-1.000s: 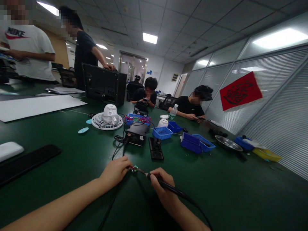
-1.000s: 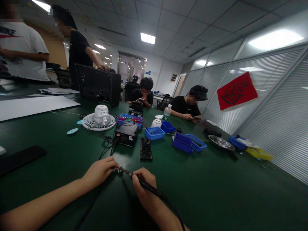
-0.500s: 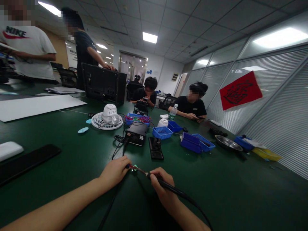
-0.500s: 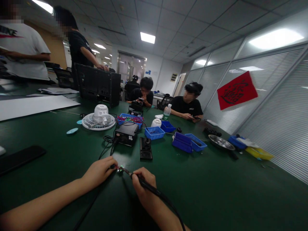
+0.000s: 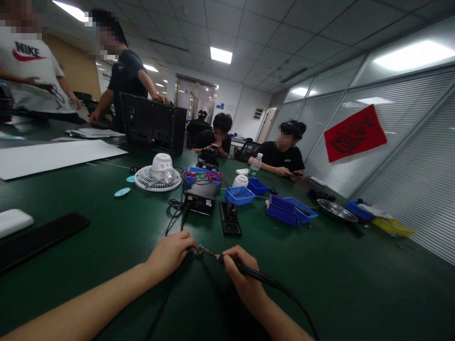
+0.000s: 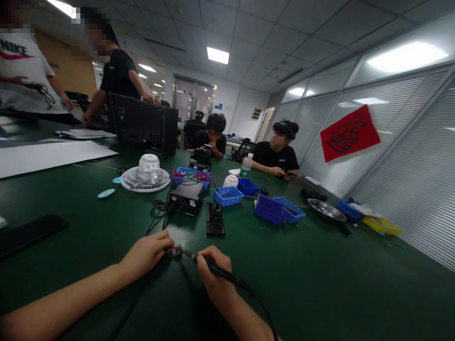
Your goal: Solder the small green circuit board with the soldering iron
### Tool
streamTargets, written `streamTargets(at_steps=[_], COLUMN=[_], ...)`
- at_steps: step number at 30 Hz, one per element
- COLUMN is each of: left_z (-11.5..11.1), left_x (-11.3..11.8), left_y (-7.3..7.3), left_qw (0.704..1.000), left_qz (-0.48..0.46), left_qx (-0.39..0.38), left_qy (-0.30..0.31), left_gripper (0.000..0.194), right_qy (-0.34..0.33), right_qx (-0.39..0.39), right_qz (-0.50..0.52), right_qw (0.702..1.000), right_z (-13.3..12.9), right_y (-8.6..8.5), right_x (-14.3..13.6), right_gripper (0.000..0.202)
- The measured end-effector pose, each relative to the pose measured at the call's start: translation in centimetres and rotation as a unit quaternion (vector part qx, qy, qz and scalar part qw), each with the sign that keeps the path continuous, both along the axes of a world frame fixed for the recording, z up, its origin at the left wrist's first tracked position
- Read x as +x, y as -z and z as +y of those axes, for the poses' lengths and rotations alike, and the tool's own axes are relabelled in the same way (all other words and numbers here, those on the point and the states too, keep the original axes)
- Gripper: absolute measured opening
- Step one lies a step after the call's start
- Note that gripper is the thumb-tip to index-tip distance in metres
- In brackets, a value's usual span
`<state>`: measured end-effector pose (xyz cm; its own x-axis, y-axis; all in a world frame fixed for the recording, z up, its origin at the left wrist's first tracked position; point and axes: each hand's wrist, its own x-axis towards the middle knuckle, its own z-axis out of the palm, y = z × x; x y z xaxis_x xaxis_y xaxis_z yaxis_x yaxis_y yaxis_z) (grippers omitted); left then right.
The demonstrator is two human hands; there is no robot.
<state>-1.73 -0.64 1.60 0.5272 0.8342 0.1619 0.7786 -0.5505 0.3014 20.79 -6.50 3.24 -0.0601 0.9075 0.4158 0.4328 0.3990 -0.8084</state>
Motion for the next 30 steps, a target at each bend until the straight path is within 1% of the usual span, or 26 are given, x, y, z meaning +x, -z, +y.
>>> streamTargets(at_steps=[6,11,14,18,22,30], left_z=[-0.26,-0.28,-0.34,-0.43,-0.46,-0.50], left_x=[0.08,0.17,0.24,0.29,0.28,0.28], left_y=[-0.29,-0.45,-0.50,-0.56,-0.58,-0.58], left_qw=[0.999,0.999,0.999,0.999,0.999,0.999], left_qz=[0.031,0.032,0.032,0.036,0.027,0.024], left_qx=[0.016,0.020,0.021,0.019,0.024,0.020], left_qy=[0.015,0.013,0.013,0.012,0.014,0.013], left_gripper=[0.028,0.028,0.028,0.028,0.028,0.029], right_qy=[0.006,-0.004,-0.007,-0.008,-0.009,-0.011], right_qx=[-0.041,-0.063,-0.070,-0.070,-0.089,-0.086], right_qz=[0.055,0.077,0.075,0.064,0.061,0.053], right_qw=[0.998,0.995,0.995,0.995,0.994,0.995], right_z=[0.08,0.17,0.15,0.07,0.14,0.28], right_y=[-0.70,-0.53,-0.45,-0.79,-1.05,-0.82], right_x=[0.41,0.35,0.31,0.25,0.20,0.29], right_gripper=[0.020,0.019,0.020,0.021,0.020,0.020])
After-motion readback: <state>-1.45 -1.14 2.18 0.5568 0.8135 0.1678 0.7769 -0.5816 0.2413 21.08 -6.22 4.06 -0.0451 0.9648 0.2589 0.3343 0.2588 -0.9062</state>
